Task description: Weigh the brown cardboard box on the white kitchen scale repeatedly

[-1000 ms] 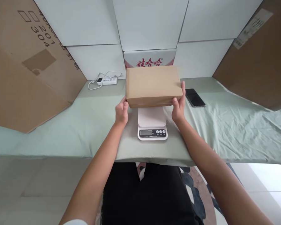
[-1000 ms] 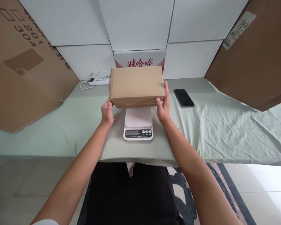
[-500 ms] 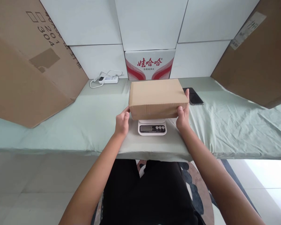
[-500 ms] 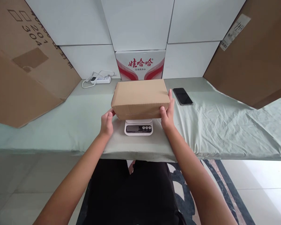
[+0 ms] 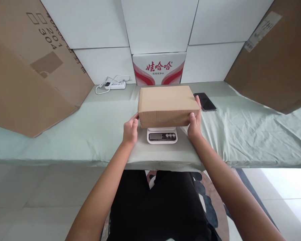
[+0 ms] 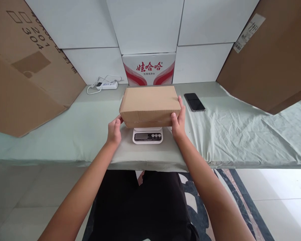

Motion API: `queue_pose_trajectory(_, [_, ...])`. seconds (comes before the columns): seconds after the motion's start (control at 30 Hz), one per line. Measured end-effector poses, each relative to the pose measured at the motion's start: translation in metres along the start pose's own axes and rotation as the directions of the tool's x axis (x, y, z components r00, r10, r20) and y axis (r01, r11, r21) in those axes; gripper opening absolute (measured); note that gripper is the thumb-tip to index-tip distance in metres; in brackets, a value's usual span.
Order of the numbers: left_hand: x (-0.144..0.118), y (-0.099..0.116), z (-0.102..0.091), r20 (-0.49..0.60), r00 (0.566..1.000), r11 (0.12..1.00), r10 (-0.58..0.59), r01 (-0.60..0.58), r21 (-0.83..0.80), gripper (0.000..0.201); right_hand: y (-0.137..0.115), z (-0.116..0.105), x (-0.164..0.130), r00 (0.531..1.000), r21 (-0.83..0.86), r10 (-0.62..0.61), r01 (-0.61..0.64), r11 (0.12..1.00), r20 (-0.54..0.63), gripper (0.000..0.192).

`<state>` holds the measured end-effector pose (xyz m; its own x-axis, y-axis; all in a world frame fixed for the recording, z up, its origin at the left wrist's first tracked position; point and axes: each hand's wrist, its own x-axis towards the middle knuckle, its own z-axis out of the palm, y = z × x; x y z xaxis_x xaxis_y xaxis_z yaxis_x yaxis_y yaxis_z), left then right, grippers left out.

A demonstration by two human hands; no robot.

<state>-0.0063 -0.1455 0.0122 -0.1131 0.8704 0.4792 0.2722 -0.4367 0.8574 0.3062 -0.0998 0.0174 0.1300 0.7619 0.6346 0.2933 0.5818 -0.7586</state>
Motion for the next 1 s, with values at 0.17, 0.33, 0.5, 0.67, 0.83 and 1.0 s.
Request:
queue_pose_trajectory(0.17, [0.001, -0.001, 0.0, -0.025, 1.0, 1.0, -0.006, 0.006, -0.008, 0.082, 0.0, -0.001, 0.0, 1.0, 0.002, 0.011, -0.011, 1.0, 0.004, 0.094])
queue_pose_trajectory(0.33, [0.001, -0.001, -0.001, -0.012, 1.0, 1.0, -0.001, 0.001, 0.011, 0.08, -0.003, 0.0, 0.0, 1.0, 0.013, 0.001, -0.001, 1.0, -0.004, 0.094])
queue_pose_trajectory(0.5, [0.002, -0.002, -0.001, -0.026, 1.0, 1.0, -0.01, 0.01, 0.011, 0.081, -0.006, -0.003, 0.002, 0.999, -0.009, 0.026, -0.026, 1.0, -0.023, 0.099])
queue_pose_trajectory(0.67, [0.001, -0.001, 0.0, -0.019, 1.0, 1.0, -0.011, 0.011, 0.009, 0.083, -0.008, -0.004, 0.003, 0.999, -0.041, -0.016, 0.015, 0.999, -0.029, 0.093])
queue_pose_trajectory(0.83, [0.01, 0.012, -0.001, -0.034, 0.998, 0.998, 0.045, -0.047, -0.051, 0.079, -0.019, -0.004, 0.012, 0.999, -0.022, -0.05, 0.05, 0.999, -0.017, 0.095])
queue_pose_trajectory(1.0, [0.068, 0.012, 0.002, -0.04, 0.995, 0.982, 0.091, -0.096, -0.165, 0.083, -0.028, 0.005, 0.054, 0.995, 0.012, -0.098, 0.098, 0.995, 0.016, 0.09])
